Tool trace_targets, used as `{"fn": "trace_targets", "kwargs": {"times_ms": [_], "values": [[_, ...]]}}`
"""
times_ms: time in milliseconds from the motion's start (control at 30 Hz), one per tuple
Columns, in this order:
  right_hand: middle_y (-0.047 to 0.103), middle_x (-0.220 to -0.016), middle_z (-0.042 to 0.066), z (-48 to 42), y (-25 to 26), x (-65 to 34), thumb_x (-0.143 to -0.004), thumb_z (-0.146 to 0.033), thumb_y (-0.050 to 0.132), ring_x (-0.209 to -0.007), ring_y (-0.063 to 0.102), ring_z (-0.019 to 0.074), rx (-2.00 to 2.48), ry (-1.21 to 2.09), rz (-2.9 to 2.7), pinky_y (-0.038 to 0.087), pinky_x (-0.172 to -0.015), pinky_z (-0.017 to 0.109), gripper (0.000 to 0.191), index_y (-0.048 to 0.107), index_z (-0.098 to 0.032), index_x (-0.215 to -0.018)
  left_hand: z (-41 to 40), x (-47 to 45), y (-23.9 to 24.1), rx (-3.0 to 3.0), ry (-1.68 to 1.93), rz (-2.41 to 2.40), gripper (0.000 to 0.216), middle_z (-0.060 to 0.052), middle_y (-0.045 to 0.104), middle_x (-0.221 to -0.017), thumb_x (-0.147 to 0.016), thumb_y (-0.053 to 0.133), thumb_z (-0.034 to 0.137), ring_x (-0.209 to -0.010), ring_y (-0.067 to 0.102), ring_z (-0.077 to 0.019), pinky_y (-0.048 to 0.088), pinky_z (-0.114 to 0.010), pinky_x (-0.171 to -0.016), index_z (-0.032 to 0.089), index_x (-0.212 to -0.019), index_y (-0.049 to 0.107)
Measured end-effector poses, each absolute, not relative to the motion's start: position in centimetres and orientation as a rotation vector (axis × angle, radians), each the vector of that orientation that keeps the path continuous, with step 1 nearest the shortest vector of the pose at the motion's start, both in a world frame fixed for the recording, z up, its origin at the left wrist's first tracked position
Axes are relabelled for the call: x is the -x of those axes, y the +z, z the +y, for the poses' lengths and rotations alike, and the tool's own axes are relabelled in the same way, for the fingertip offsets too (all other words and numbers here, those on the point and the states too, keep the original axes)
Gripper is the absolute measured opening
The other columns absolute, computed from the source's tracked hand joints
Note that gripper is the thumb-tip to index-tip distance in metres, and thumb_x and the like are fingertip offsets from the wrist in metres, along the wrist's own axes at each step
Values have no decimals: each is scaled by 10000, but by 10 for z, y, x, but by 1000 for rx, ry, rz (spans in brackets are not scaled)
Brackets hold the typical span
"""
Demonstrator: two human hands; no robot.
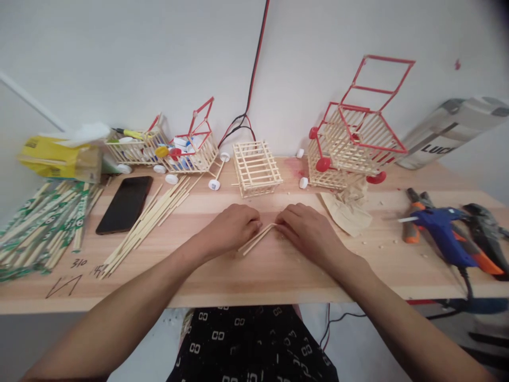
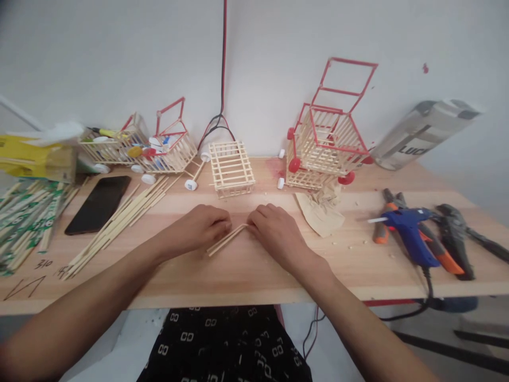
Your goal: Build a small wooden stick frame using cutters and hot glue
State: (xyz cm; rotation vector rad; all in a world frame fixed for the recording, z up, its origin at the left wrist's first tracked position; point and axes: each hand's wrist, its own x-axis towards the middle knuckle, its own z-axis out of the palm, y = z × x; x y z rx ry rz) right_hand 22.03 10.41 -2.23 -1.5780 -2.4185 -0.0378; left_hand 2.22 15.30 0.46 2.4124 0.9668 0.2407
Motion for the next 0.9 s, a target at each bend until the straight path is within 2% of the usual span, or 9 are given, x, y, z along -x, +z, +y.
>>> {"fn": "trace_targets", "kwargs": {"times_ms": [200, 400, 533, 733, 900], "values": [[669, -819, 59, 110, -18, -222, -913, -262, 542, -806, 584, 222, 1650, -79, -2370, 396, -722, 332, 157, 637, -153, -853, 154, -20, 5, -2323, 341, 1025, 249, -36, 681, -772, -841, 556, 362, -704, 570, -151, 342, -242, -599, 157, -817, 696], [679, -837, 68, 118, -15, -215, -912, -246, 541, -824, 606, 227, 1675, -89, -2321, 400, -713, 332, 152, 653, -155, -864, 158, -22, 2, -2328, 378, 1128, 184, -33, 682, -723, -804, 569, 259, -658, 564, -146, 341, -249, -592, 153, -756, 711], [690, -873, 67, 121, -18, -215, -911, -214, 530, -861, 614, 216, 1612, 13, -2252, 422, -728, 313, 163, 686, -171, -902, 158, -24, -1, -2356, 400, 1196, 196, -38, 683, -721, -806, 551, 256, -649, 562, -153, 344, -260, -595, 155, -762, 712], [728, -869, 17, 125, -24, -223, -883, -216, 544, -766, 643, 168, 1524, 261, -2057, 457, -701, 282, 173, 710, -218, -928, 160, -25, 1, -2338, 430, 1241, 186, -33, 656, -654, -791, 540, 211, -608, 543, -142, 329, -255, -575, 136, -718, 694], [739, -900, 23, 125, -29, -234, -839, -339, 597, -760, 664, 189, 1531, 604, -1825, 493, -679, 304, 228, 716, -236, -1004, 166, -24, 1, -2228, 440, 1206, 176, -12, 630, -596, -775, 557, 198, -576, 531, -124, 333, -235, -559, 131, -674, 685]]}}
